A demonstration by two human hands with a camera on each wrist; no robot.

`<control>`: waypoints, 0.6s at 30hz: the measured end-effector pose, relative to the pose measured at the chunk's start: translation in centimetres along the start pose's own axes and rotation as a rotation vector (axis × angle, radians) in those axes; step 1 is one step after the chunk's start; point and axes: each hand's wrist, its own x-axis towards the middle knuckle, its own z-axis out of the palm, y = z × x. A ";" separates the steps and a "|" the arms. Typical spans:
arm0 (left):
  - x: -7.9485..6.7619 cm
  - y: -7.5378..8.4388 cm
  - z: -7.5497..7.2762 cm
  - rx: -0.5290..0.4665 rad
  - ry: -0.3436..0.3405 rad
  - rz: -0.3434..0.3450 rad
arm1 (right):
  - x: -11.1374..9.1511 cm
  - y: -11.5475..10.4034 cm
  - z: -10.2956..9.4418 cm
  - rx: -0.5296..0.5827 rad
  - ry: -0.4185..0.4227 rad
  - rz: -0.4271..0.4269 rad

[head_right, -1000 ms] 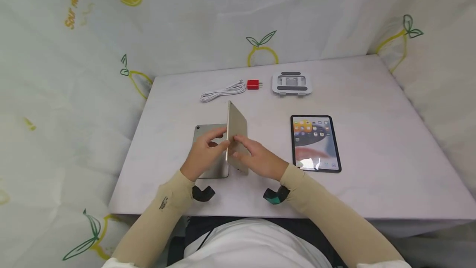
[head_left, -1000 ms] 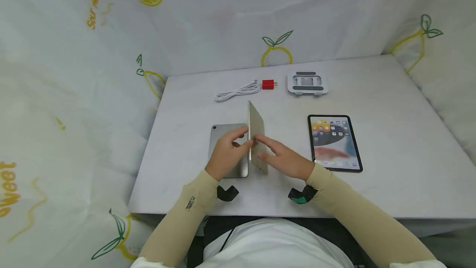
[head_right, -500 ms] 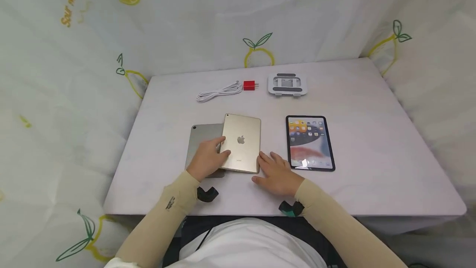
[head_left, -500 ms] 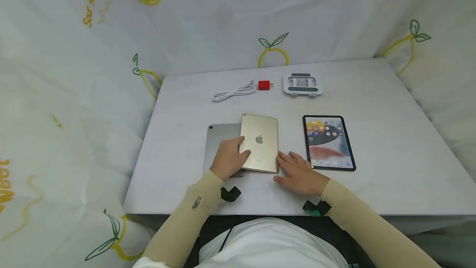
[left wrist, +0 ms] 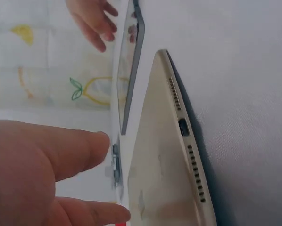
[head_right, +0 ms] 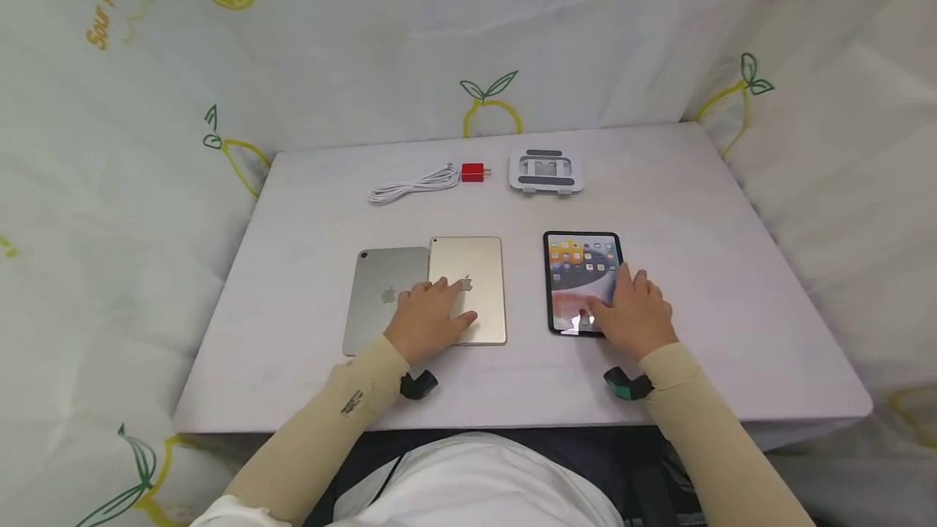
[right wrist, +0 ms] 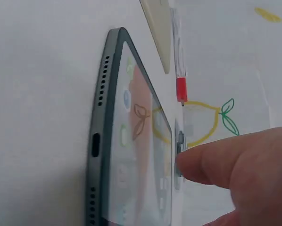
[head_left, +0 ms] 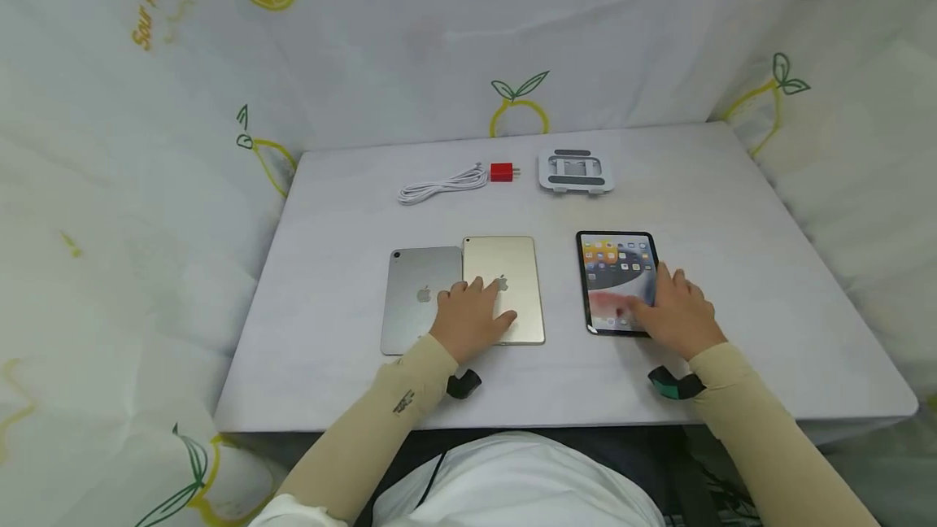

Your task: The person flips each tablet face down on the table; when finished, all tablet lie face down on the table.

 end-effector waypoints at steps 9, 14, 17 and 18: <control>1.4 3.3 0.3 0.100 -0.001 0.067 | 0.2 1.0 0.9 0.092 0.016 0.008; 2.5 5.4 1.1 0.091 -0.100 0.287 | 0.1 0.7 1.3 0.092 0.045 0.022; 2.7 6.5 2.0 0.087 -0.161 0.365 | -0.1 0.3 1.3 0.139 0.018 0.052; 2.6 6.7 2.2 0.081 -0.170 0.374 | -0.2 0.2 1.2 0.168 0.003 0.061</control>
